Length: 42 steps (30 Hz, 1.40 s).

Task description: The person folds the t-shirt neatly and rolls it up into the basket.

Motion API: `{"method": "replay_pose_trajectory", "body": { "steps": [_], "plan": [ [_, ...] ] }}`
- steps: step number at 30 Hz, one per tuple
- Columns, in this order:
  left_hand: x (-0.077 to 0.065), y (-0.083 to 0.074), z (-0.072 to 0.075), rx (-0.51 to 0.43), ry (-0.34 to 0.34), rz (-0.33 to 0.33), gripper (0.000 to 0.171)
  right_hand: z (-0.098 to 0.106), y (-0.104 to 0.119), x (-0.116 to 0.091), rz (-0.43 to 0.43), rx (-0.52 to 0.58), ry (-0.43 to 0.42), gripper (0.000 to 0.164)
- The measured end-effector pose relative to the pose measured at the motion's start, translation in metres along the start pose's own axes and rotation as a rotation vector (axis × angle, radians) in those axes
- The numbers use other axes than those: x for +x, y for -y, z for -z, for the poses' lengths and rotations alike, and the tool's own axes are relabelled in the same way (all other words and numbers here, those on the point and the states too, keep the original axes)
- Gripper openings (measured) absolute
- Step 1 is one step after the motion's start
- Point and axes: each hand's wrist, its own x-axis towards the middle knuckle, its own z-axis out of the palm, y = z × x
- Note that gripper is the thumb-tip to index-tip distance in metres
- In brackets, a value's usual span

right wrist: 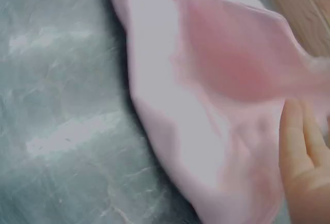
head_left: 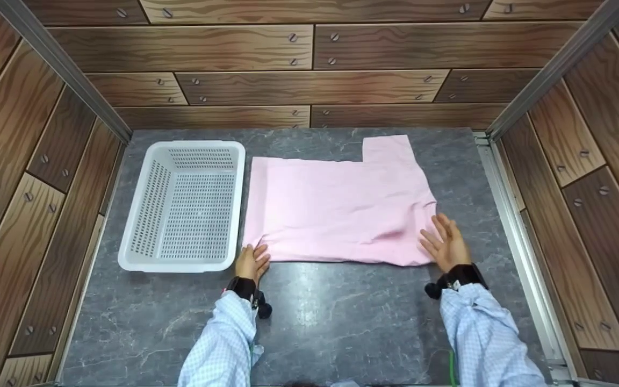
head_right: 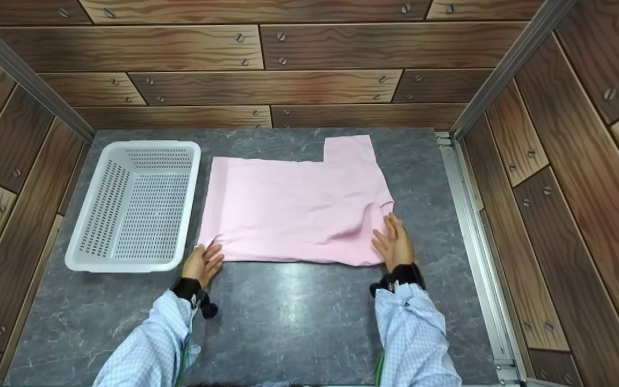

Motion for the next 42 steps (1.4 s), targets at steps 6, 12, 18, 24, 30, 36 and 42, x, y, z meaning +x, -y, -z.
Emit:
{"method": "replay_pose_trajectory", "body": {
  "steps": [6, 12, 18, 24, 30, 36, 42],
  "plan": [
    [0.001, 0.008, -0.002, 0.195, -0.127, -0.137, 0.04, -0.003, -0.026, 0.003, 0.206, -0.689, -0.299, 0.046],
    [0.004, 0.018, 0.002, 0.485, -0.367, -0.287, 0.036, 0.005, -0.041, -0.004, 0.314, -1.024, -0.578, 0.038],
    [0.005, 0.023, 0.006, 0.625, -0.429, -0.323, 0.043, 0.017, -0.044, -0.012, 0.19, -1.114, -0.546, 0.042],
    [-0.004, 0.018, 0.004, 0.564, -0.408, -0.259, 0.029, 0.027, -0.049, -0.017, 0.206, -1.124, -0.574, 0.035],
    [-0.008, 0.016, 0.005, 0.535, -0.461, -0.239, 0.017, 0.035, -0.047, -0.019, 0.241, -1.12, -0.607, 0.036],
    [-0.01, 0.032, 0.013, 0.632, -0.49, -0.295, 0.014, 0.048, -0.052, -0.027, 0.201, -1.198, -0.631, 0.033],
    [-0.008, 0.045, 0.019, 0.819, -0.528, -0.391, 0.014, 0.046, -0.069, -0.028, 0.211, -1.276, -0.684, 0.039]
  ]
}}
